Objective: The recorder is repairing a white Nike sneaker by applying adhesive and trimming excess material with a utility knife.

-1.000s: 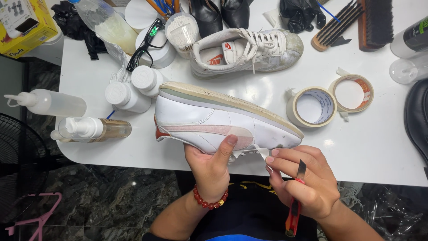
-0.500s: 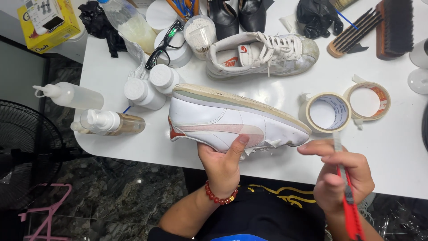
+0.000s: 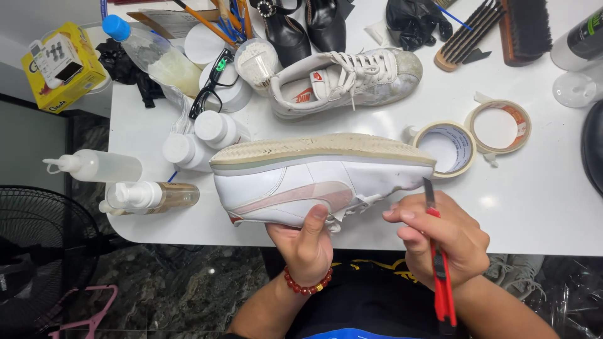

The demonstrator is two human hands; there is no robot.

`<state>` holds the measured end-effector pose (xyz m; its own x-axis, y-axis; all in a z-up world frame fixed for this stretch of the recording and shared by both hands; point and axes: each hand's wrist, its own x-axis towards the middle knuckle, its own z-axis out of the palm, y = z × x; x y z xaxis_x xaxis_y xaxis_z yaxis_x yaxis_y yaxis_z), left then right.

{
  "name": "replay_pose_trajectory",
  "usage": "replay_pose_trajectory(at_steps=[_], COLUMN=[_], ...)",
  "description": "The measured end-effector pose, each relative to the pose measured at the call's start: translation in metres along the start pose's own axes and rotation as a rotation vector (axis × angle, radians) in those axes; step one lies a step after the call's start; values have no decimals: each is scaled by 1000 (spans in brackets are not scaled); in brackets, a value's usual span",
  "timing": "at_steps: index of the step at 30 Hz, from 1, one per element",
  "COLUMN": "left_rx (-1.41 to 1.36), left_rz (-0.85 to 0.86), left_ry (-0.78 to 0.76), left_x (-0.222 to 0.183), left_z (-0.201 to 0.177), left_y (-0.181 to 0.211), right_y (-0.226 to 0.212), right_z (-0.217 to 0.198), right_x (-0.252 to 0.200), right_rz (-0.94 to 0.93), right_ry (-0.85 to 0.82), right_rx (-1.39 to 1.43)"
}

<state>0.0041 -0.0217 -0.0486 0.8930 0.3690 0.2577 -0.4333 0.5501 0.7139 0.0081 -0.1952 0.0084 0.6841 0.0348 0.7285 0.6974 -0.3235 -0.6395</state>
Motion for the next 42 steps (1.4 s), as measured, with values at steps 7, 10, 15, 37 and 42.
replay_pose_trajectory(at_steps=[7,10,15,37,42], left_rx=[-279,-357,-475,829,514], left_rz=[-181,-210,-334,-545,-554], left_ry=[-72,-110,-279,-934,-738], left_x=[7,3,-3,110,134], left_z=[6,-1,-8,26,-8], left_y=[13,6,-4,28,-15], right_y=[14,20,20,76,95], right_z=[-12,-10,-7,4,35], right_x=[-4,-10,-5,60,58], right_rz=[-209,0,226,714,612], right_ry=[210,209,235,-119,-154], right_rx=[-388,109,712,959,613])
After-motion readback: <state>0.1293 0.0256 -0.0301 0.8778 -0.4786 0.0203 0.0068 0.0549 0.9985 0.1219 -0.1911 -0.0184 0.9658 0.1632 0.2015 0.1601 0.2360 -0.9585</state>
